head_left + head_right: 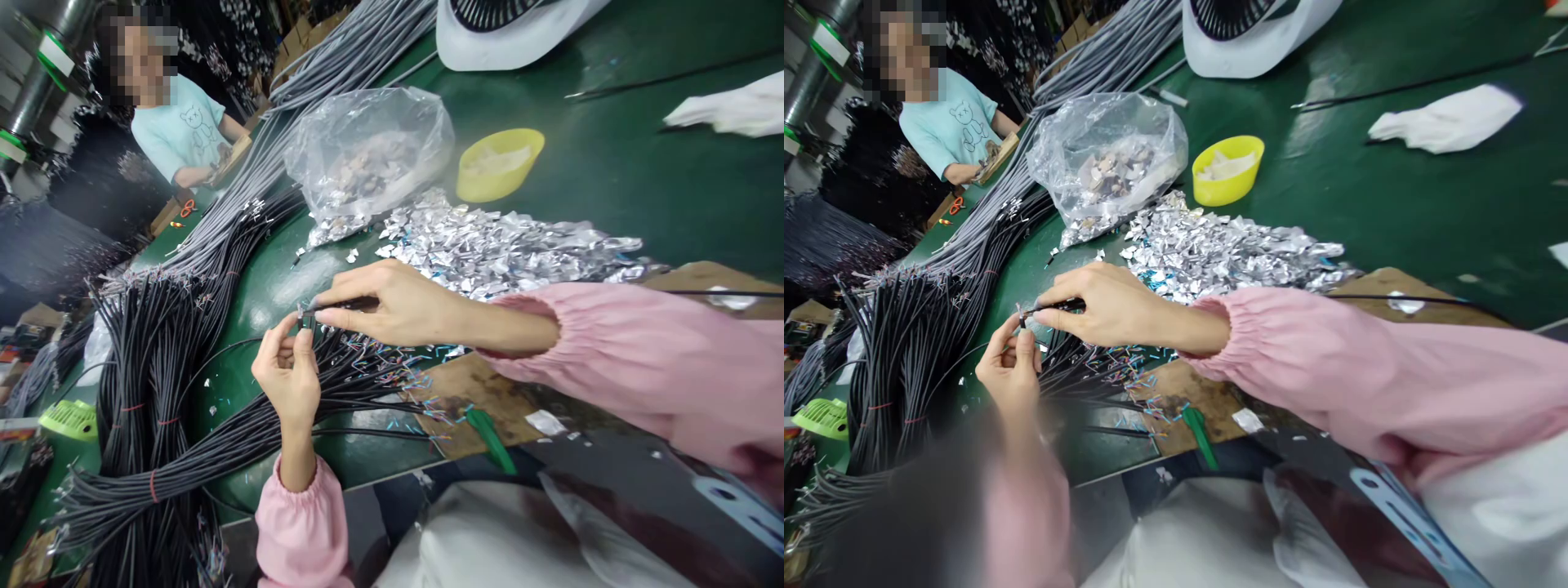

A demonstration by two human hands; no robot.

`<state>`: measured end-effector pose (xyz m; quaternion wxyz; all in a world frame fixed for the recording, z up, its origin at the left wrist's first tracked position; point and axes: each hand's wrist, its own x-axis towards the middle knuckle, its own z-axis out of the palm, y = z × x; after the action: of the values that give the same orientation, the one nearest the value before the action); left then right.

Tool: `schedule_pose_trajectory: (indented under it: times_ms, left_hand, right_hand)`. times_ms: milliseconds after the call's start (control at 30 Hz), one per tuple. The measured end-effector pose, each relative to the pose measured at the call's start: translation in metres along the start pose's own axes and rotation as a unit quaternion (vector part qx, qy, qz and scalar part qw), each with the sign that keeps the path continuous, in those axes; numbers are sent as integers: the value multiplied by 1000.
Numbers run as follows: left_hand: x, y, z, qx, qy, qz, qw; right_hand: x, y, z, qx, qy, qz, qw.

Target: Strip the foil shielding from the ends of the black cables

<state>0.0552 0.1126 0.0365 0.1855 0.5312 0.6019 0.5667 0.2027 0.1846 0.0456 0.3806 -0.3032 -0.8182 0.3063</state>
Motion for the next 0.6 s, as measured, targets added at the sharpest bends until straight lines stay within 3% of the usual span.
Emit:
schedule_pose_trajectory:
  times_ms: [167, 367, 600]
  left_hand:
    - [1, 0, 0, -14, -11, -3, 1000]
    - [6, 3, -3, -55, -61, -23, 996]
    - [4, 3, -5, -56, -53, -18, 997]
  right_hand:
    - [-1, -1, 0, -27, 19, 3, 999]
    - [-1, -2, 1, -19, 26, 6, 999]
    - [-1, -3, 0, 26, 34, -3, 999]
